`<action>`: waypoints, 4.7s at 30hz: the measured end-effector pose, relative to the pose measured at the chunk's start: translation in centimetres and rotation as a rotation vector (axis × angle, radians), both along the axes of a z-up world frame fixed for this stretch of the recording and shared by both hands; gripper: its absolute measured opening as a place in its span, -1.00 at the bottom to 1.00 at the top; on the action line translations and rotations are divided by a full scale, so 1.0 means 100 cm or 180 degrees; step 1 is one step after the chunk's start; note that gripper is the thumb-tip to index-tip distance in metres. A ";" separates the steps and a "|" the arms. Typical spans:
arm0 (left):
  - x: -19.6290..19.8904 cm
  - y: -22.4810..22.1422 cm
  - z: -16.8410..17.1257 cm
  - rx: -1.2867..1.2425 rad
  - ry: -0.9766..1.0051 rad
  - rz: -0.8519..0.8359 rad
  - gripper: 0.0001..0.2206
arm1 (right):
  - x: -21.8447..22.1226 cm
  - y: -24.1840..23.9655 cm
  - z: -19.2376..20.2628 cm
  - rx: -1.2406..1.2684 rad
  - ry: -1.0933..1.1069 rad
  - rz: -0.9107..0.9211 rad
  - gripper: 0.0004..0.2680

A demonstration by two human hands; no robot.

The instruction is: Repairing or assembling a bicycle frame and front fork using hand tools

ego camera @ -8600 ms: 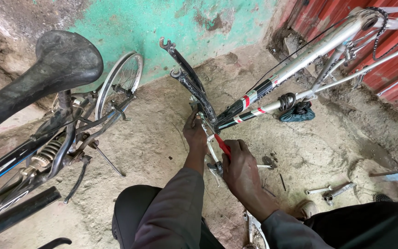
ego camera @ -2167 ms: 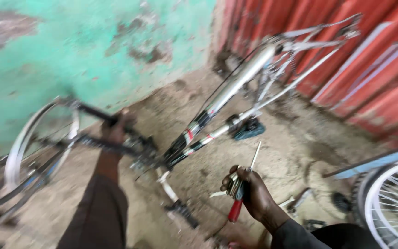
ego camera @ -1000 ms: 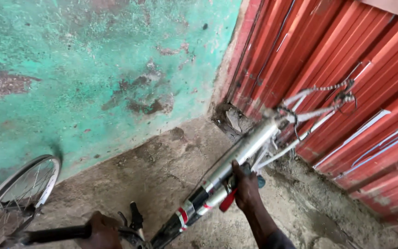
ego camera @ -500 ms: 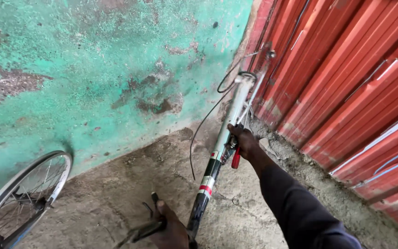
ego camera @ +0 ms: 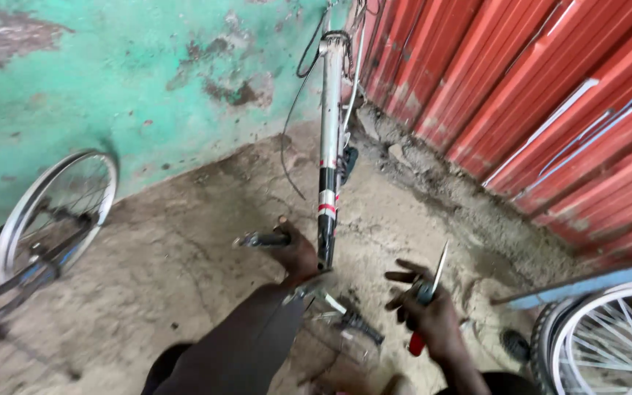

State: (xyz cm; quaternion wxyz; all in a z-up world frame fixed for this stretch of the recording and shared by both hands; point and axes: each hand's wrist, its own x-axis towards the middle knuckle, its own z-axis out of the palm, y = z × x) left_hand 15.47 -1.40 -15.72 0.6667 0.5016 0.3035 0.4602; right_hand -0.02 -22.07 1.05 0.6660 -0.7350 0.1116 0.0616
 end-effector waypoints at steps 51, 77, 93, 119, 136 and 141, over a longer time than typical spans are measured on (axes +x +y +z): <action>-0.230 -0.030 -0.027 0.1681 0.1882 -0.3699 -0.52 | -0.078 0.004 -0.212 0.0268 0.0474 -0.1538 -0.75; -0.199 -0.036 -0.180 -0.0871 0.2166 -0.2740 -0.56 | -0.068 -0.002 -0.182 0.1014 -0.0252 -0.0783 -0.76; -0.240 -0.016 -0.214 0.0564 0.3564 -0.3811 -0.50 | 0.002 -0.046 -0.136 0.0580 0.0541 0.0057 -0.77; -0.185 -0.039 0.007 -0.0199 0.1798 -0.4317 -0.79 | -0.042 -0.008 -0.090 0.0815 0.0905 0.0758 -0.58; -0.165 -0.033 -0.034 0.0263 0.1549 -0.3960 -0.71 | -0.032 -0.002 -0.129 0.0673 0.0938 0.0576 -0.78; -0.146 -0.047 -0.056 0.0261 0.1686 -0.3706 -0.58 | -0.025 -0.007 -0.122 0.0625 0.1025 0.0061 -0.76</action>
